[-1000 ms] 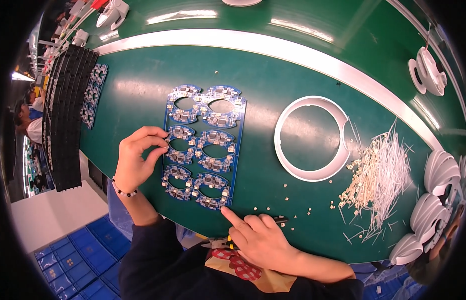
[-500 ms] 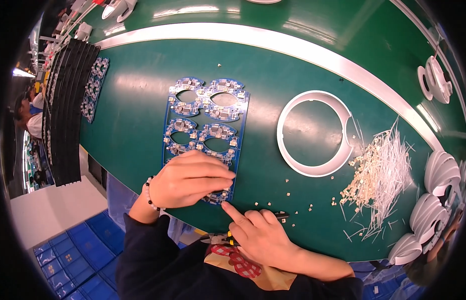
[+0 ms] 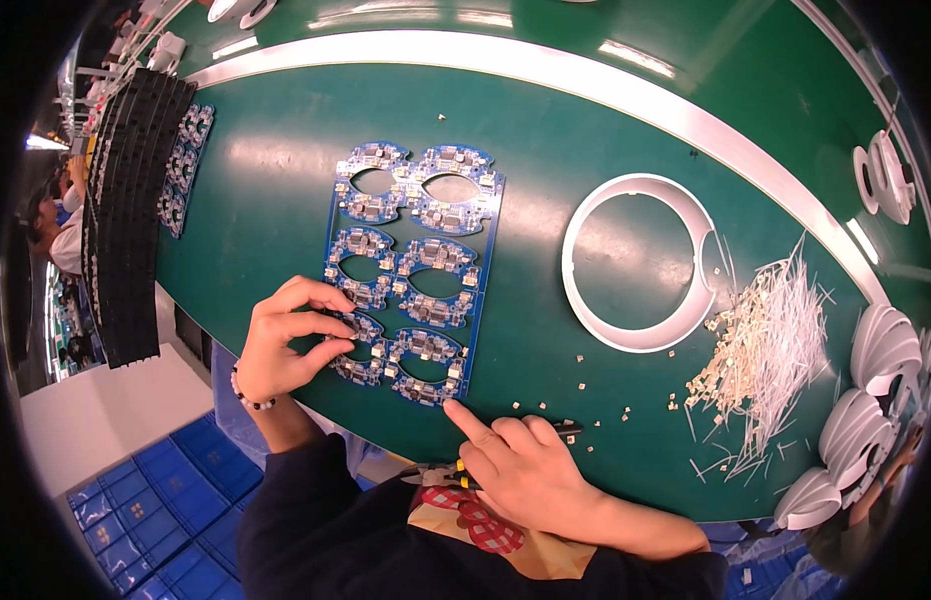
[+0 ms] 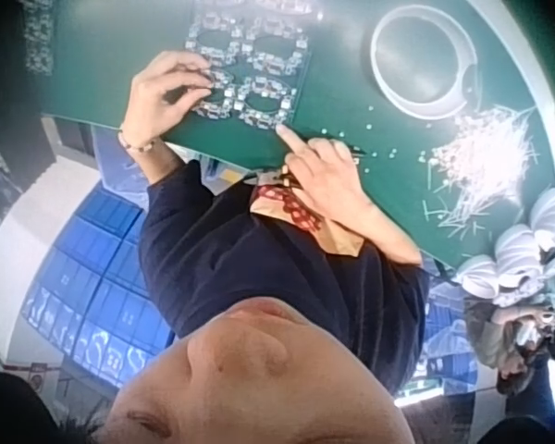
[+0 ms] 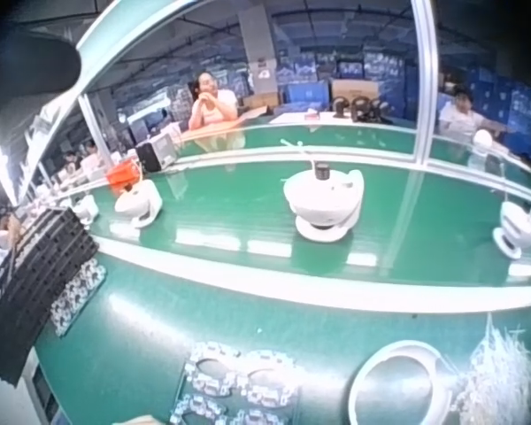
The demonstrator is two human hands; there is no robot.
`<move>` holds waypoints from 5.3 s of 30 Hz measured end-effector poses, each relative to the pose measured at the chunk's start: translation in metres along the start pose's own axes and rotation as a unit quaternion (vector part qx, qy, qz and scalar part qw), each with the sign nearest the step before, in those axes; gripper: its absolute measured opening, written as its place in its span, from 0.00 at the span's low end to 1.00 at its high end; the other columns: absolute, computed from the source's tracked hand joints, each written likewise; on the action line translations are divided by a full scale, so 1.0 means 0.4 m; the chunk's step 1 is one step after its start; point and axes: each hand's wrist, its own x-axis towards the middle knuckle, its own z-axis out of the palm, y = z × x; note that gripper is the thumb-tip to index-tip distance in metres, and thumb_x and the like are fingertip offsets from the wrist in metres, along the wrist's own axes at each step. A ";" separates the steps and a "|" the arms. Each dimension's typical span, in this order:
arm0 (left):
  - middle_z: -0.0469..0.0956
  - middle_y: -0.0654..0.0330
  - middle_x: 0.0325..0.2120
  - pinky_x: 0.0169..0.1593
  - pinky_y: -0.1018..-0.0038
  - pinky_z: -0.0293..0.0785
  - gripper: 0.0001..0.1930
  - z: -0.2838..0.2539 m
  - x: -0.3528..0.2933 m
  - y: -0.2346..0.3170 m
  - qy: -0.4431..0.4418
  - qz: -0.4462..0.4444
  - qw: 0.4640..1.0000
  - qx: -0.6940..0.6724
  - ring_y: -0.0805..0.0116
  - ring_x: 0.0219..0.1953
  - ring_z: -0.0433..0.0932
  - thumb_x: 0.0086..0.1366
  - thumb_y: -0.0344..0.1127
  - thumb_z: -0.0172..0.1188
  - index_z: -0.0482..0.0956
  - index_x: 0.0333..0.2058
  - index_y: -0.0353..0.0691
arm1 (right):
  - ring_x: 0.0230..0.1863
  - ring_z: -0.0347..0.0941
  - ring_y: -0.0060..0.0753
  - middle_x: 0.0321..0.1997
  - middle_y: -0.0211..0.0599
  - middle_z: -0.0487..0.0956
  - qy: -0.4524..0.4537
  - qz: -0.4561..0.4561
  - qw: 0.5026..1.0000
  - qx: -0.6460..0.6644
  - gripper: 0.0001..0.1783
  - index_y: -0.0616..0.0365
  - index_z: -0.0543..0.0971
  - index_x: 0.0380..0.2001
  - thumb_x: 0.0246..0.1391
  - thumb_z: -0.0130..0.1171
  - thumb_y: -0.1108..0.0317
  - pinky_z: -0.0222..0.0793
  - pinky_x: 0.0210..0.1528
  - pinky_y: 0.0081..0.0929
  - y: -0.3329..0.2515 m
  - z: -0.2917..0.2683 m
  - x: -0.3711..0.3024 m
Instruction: Assembling circular LED light fixtures by installing circuit boards and housings on a production line.
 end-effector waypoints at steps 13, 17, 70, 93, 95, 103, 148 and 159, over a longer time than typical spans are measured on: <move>0.79 0.61 0.30 0.31 0.75 0.73 0.06 0.034 -0.017 0.022 0.095 0.041 0.994 0.024 0.67 0.28 0.77 0.44 0.24 0.65 0.80 0.23 0.38 | 0.36 0.61 0.29 0.61 0.36 0.66 -0.010 0.000 1.000 -0.005 0.14 0.55 0.73 0.25 0.30 0.60 0.65 0.56 0.40 0.26 0.002 -0.002 -0.003; 0.79 0.63 0.28 0.29 0.75 0.70 0.10 0.106 0.013 0.089 0.038 0.164 0.982 -0.084 0.69 0.26 0.74 0.43 0.25 0.65 0.82 0.28 0.40 | 0.38 0.62 0.32 0.62 0.38 0.65 -0.019 -0.006 1.000 0.000 0.22 0.56 0.73 0.29 0.24 0.65 0.61 0.57 0.43 0.29 0.001 -0.001 -0.005; 0.79 0.63 0.32 0.42 0.70 0.70 0.03 0.060 -0.020 0.052 0.030 0.033 0.997 0.066 0.64 0.36 0.77 0.48 0.26 0.62 0.79 0.25 0.38 | 0.39 0.64 0.29 0.63 0.32 0.63 -0.052 -0.012 0.999 0.002 0.24 0.53 0.74 0.33 0.28 0.67 0.59 0.56 0.41 0.28 0.007 -0.011 -0.001; 0.81 0.64 0.32 0.42 0.74 0.71 0.06 0.077 -0.034 0.065 0.070 0.052 0.994 0.060 0.68 0.33 0.78 0.49 0.28 0.64 0.82 0.28 0.40 | 0.40 0.63 0.38 0.61 0.37 0.64 -0.022 0.008 0.999 0.047 0.17 0.57 0.74 0.31 0.34 0.63 0.63 0.59 0.43 0.34 -0.013 -0.026 -0.012; 0.81 0.65 0.32 0.42 0.74 0.71 0.05 0.074 -0.034 0.072 0.065 0.050 0.994 0.067 0.68 0.33 0.78 0.49 0.28 0.64 0.82 0.28 0.40 | 0.40 0.63 0.38 0.61 0.37 0.64 -0.021 0.007 0.999 0.049 0.17 0.57 0.74 0.31 0.34 0.63 0.63 0.59 0.43 0.34 -0.013 -0.027 -0.012; 0.81 0.64 0.31 0.45 0.72 0.72 0.02 0.080 -0.038 0.077 0.080 0.035 0.993 0.076 0.68 0.35 0.79 0.50 0.26 0.62 0.80 0.25 0.39 | 0.39 0.63 0.39 0.60 0.40 0.65 -0.012 0.007 0.998 0.066 0.13 0.57 0.74 0.29 0.38 0.59 0.63 0.59 0.42 0.34 -0.012 -0.027 -0.009; 0.80 0.59 0.34 0.51 0.65 0.72 0.04 0.116 -0.060 0.110 0.059 0.044 0.997 0.023 0.62 0.41 0.79 0.49 0.24 0.62 0.79 0.27 0.36 | 0.39 0.66 0.40 0.55 0.42 0.69 -0.006 0.016 0.998 0.058 0.16 0.59 0.75 0.32 0.33 0.61 0.69 0.62 0.43 0.35 -0.022 -0.038 -0.020; 0.79 0.58 0.30 0.45 0.66 0.73 0.11 0.147 0.004 0.161 0.118 0.120 0.981 0.095 0.63 0.36 0.79 0.47 0.24 0.63 0.80 0.33 0.37 | 0.36 0.63 0.28 0.59 0.38 0.68 0.010 -0.010 1.000 0.008 0.12 0.57 0.74 0.29 0.37 0.56 0.66 0.56 0.38 0.25 0.014 -0.009 0.000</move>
